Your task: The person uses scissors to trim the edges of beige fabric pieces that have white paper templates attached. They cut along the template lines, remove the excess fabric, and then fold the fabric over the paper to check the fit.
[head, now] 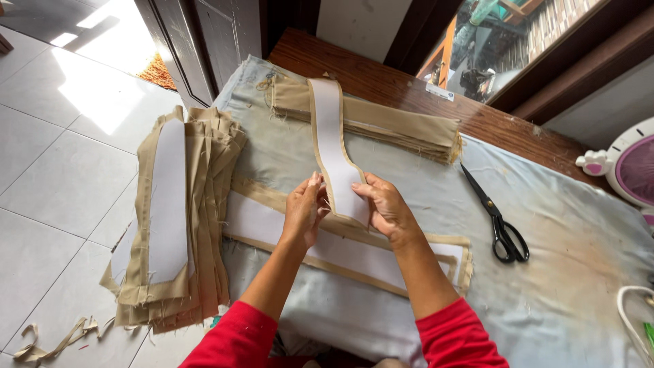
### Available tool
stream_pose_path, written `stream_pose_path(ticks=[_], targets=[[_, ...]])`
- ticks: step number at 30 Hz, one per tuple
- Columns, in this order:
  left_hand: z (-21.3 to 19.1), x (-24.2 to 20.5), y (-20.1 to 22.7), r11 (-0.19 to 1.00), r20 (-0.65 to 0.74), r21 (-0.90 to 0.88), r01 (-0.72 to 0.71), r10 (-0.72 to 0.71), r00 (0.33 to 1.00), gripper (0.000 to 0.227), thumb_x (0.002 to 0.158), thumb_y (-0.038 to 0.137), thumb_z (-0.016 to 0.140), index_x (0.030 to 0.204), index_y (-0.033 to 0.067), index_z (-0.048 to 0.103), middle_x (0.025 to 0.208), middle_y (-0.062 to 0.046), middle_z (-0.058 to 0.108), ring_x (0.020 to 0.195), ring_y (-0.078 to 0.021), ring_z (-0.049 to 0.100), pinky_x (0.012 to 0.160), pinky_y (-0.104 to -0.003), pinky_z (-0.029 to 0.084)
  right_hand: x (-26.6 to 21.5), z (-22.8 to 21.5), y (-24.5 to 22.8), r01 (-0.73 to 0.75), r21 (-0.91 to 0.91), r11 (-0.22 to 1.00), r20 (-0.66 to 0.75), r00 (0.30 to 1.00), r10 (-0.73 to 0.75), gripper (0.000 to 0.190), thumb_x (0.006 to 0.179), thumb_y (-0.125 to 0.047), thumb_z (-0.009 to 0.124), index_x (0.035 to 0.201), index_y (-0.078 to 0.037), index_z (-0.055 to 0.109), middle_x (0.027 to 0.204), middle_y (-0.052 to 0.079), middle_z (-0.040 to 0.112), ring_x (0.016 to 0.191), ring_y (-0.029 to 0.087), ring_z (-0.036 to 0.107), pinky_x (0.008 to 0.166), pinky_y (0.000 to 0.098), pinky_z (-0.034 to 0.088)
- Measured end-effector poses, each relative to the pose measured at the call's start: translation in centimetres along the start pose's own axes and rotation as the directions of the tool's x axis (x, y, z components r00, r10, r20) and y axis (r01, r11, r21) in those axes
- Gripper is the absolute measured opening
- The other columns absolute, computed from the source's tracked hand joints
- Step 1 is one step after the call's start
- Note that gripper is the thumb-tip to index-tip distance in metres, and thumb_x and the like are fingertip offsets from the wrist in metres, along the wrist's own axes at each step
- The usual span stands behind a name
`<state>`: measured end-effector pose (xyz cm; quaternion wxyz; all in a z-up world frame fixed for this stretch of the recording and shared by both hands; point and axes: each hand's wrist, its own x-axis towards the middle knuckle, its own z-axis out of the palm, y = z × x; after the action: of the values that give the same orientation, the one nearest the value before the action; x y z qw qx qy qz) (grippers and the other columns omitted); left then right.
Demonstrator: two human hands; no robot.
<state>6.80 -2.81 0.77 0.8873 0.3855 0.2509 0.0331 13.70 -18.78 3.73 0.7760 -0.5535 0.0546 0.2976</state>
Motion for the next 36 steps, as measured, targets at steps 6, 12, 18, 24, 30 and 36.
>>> stream_pose_path(ticks=[6, 12, 18, 24, 30, 36], targets=[[0.9, 2.8, 0.6, 0.995, -0.010, -0.097, 0.008, -0.009, 1.000, 0.033, 0.100, 0.027, 0.069, 0.123, 0.0029, 0.071, 0.098, -0.008, 0.076, 0.083, -0.0125, 0.074, 0.080, -0.026, 0.063, -1.9, 0.1, -1.2, -0.040, 0.068, 0.997, 0.034, 0.999, 0.038, 0.035, 0.091, -0.002, 0.066, 0.126, -0.001, 0.064, 0.101, 0.016, 0.077, 0.087, 0.026, 0.077, 0.076, 0.0412, 0.064], [1.7, 3.7, 2.5, 0.983, 0.017, -0.173, 0.058, -0.055, 0.998, 0.058, 0.098, 0.047, 0.066, 0.136, 0.0017, 0.063, 0.118, -0.017, 0.073, 0.098, -0.0203, 0.075, 0.083, -0.030, 0.063, -3.5, 0.3, -1.7, -0.110, -0.019, 0.994, 0.076, 0.991, 0.111, 0.034, 0.085, -0.002, 0.069, 0.119, 0.001, 0.067, 0.087, 0.016, 0.075, 0.073, 0.028, 0.076, 0.065, 0.0400, 0.063], [0.6, 7.9, 2.8, 0.994, -0.029, -0.106, -0.038, 0.035, 0.999, 0.063, 0.091, 0.027, 0.081, 0.146, 0.0102, 0.055, 0.119, -0.016, 0.072, 0.096, -0.0253, 0.076, 0.080, -0.032, 0.064, -10.2, -0.1, -4.9, -0.068, -0.392, 0.918, 0.150, 0.979, 0.137, 0.018, 0.075, -0.004, 0.076, 0.092, 0.001, 0.073, 0.067, 0.014, 0.075, 0.057, 0.024, 0.075, 0.049, 0.0393, 0.062], [1.7, 4.3, 4.8, 1.000, -0.020, -0.001, -0.004, 0.003, 1.000, 0.060, 0.078, 0.021, 0.073, 0.137, 0.0147, 0.062, 0.099, -0.003, 0.072, 0.079, -0.0149, 0.067, 0.061, -0.030, 0.052, -13.8, -8.5, -2.4, -0.215, -0.455, 0.864, 0.379, 0.832, 0.406, 0.037, 0.076, -0.024, 0.084, 0.086, 0.011, 0.077, 0.075, 0.012, 0.076, 0.063, 0.021, 0.070, 0.051, 0.0289, 0.048], [2.2, 3.5, 4.6, 0.979, 0.025, 0.070, -0.192, 0.191, 0.981, 0.037, 0.090, 0.014, 0.063, 0.126, 0.0083, 0.069, 0.093, -0.006, 0.077, 0.076, -0.0138, 0.067, 0.072, -0.029, 0.056, -11.4, -4.8, -3.6, 0.072, -0.839, 0.540, 0.118, 0.992, 0.050, 0.038, 0.093, -0.016, 0.067, 0.130, -0.010, 0.069, 0.092, 0.000, 0.069, 0.085, 0.011, 0.067, 0.080, 0.0250, 0.056], [1.2, 4.4, 3.2, 0.918, 0.150, 0.105, -0.381, 0.365, 0.919, 0.039, 0.094, 0.018, 0.071, 0.132, 0.0075, 0.070, 0.110, -0.016, 0.072, 0.102, -0.0200, 0.064, 0.093, -0.040, 0.055, -0.2, 1.4, -1.4, 0.315, -0.682, 0.660, 0.035, 0.916, -0.400, 0.065, 0.096, -0.028, 0.073, 0.149, 0.001, 0.048, 0.124, 0.030, 0.064, 0.110, 0.029, 0.067, 0.098, 0.0475, 0.056]])
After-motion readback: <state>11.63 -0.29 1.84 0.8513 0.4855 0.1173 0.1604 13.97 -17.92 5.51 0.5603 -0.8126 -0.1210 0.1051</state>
